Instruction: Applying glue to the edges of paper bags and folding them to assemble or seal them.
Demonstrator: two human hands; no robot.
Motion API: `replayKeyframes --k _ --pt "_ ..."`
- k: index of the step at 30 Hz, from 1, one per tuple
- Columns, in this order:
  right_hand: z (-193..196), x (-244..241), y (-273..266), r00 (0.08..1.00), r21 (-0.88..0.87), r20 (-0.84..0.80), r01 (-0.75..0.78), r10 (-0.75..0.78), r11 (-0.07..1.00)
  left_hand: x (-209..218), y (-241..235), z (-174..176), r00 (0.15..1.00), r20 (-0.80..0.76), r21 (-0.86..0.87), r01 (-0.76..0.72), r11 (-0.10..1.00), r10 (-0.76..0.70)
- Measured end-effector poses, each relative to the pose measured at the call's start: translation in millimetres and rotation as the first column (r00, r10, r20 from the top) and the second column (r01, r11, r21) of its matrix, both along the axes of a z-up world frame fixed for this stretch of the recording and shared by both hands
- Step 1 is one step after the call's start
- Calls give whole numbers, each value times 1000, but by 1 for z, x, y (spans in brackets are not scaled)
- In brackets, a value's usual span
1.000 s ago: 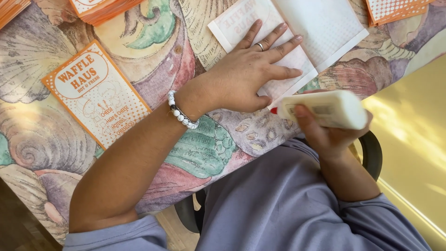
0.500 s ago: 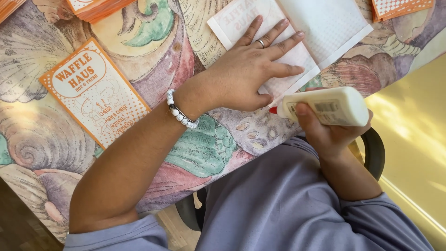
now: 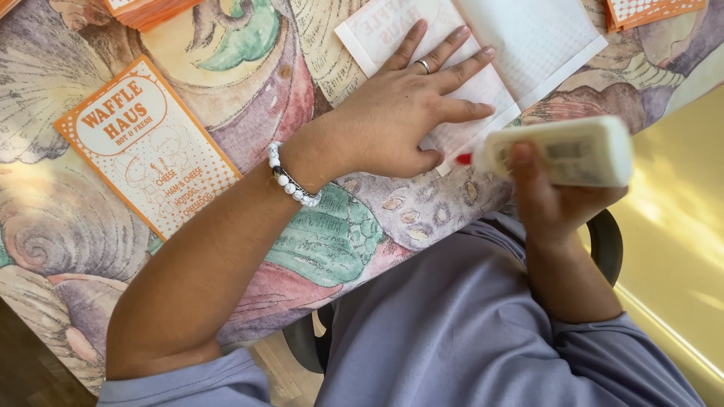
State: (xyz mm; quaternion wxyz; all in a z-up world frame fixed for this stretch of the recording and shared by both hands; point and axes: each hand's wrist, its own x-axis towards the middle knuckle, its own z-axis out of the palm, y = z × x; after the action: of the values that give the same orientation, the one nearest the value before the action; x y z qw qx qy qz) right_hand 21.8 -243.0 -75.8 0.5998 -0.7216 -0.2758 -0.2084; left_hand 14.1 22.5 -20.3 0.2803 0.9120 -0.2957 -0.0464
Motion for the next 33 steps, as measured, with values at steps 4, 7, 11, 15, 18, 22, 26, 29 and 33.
replayKeyframes --k 4,7,11,15,18,22,26,29,33 --pt "24 32 -1 989 -27 -35 143 -144 989 -1 0 0 1000 14 3 4 1000 -4" --pt "17 33 -2 986 44 -39 162 -160 986 -1 0 2 1000 4 18 3 1000 -3" --pt "26 2 16 996 -31 -72 48 -50 998 0 -1 -3 1000 29 11 1 1000 -1" --pt "20 18 6 994 53 -92 59 -54 997 -1 0 -4 999 32 -16 0 1000 0" --pt "10 43 -13 990 62 4 139 -139 988 0 0 -3 1000 29 -14 -1 1000 1" --pt "14 33 -5 991 119 -29 129 -127 984 -1 0 -3 999 32 -15 -1 1000 2" --pt "17 8 3 998 -21 -57 26 -28 999 -1 0 -3 999 52 -22 -2 1000 3" --pt "21 26 -2 982 -14 -7 187 -188 982 -2 0 -4 999 47 -22 -6 1000 7" --pt "-3 50 -26 975 71 25 217 -219 974 -1 1 1 999 37 -13 3 1000 -2"
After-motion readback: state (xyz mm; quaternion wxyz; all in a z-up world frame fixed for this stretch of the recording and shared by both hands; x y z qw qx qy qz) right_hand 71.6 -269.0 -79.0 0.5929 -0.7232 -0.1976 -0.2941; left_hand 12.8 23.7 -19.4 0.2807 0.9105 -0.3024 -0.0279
